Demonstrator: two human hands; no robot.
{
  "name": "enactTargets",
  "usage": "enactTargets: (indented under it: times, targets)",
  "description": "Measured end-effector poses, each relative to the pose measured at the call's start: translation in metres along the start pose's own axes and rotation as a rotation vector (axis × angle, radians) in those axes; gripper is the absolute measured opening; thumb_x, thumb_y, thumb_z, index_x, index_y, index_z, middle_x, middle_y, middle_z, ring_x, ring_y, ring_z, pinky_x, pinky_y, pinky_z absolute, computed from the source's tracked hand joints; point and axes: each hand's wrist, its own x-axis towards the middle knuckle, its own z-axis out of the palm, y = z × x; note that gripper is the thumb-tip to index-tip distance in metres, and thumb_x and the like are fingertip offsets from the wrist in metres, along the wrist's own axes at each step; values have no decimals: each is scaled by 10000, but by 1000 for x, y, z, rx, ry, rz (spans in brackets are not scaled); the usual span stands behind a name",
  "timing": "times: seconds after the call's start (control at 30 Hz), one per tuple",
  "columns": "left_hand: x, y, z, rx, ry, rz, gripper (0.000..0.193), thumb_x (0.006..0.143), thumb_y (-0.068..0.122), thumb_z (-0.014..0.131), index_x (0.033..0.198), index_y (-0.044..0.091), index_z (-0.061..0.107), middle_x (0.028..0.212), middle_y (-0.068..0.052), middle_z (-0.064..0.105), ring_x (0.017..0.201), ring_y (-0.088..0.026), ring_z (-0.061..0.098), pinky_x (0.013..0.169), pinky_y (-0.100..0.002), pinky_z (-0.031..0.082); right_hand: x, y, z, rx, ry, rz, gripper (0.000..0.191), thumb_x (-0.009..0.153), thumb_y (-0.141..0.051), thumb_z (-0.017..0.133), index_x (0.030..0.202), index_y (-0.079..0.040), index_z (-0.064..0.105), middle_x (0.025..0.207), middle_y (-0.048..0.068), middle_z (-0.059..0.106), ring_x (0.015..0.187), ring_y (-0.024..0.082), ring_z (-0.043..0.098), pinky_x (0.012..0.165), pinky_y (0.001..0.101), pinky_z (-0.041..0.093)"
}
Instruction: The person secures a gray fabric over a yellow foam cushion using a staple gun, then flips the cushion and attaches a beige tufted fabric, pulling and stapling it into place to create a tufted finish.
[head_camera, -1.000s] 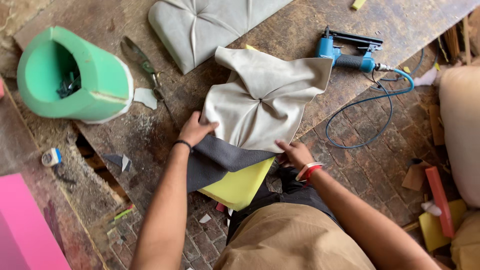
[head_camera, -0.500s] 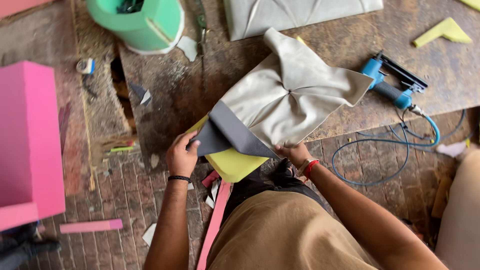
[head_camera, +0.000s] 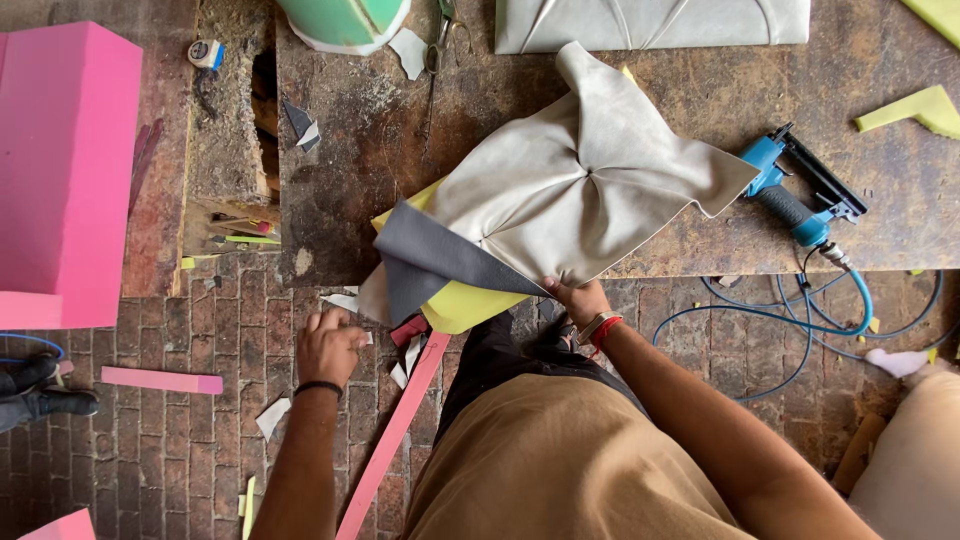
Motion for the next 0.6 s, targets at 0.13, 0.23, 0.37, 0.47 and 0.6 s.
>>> enactTargets:
  times: [0.13,0.23,0.37,0.47,0.6]
  targets:
    - [12,23,-28,-301,-57,-191,406,880,177,766,1272,221,670,1430,-43,622,1262,-266,622,1032,-461,545,-3,-1,-2,-276,-64,-98,324,886,-319,800,897,-5,718,757,59,690,704,194,595,685,407,527]
    - [40,78,-52,-398,188,98,777,737,105,792,1447,158,481,1586,-188,363,1364,-361,461,1030,-489,507,-4,1,-2,-342,-74,-80,350,906,-354,793,919,-9,740,774,102,696,706,228,601,688,425,537]
    - [70,160,-58,216,168,766,677,673,-8,742,1310,193,635,1519,-195,500,1422,-395,489,1156,-574,345,-4,9,1,-35,-12,40,448,828,-319,835,1085,8,671,941,103,722,884,219,679,832,403,559]
    - [58,179,-49,287,-241,766,286,974,8,642,1198,160,736,1230,-92,736,1194,-230,675,1192,-454,449,-5,19,2,258,-23,87,573,829,-303,828,1244,4,580,1107,120,691,1072,235,648,981,426,499]
    - [26,175,-32,-15,-464,535,251,866,36,682,1051,175,783,1063,-74,783,1035,-241,721,955,-399,549,-7,26,2,274,-24,154,608,860,-307,803,1311,32,576,1225,181,680,1184,280,620,1057,472,456]
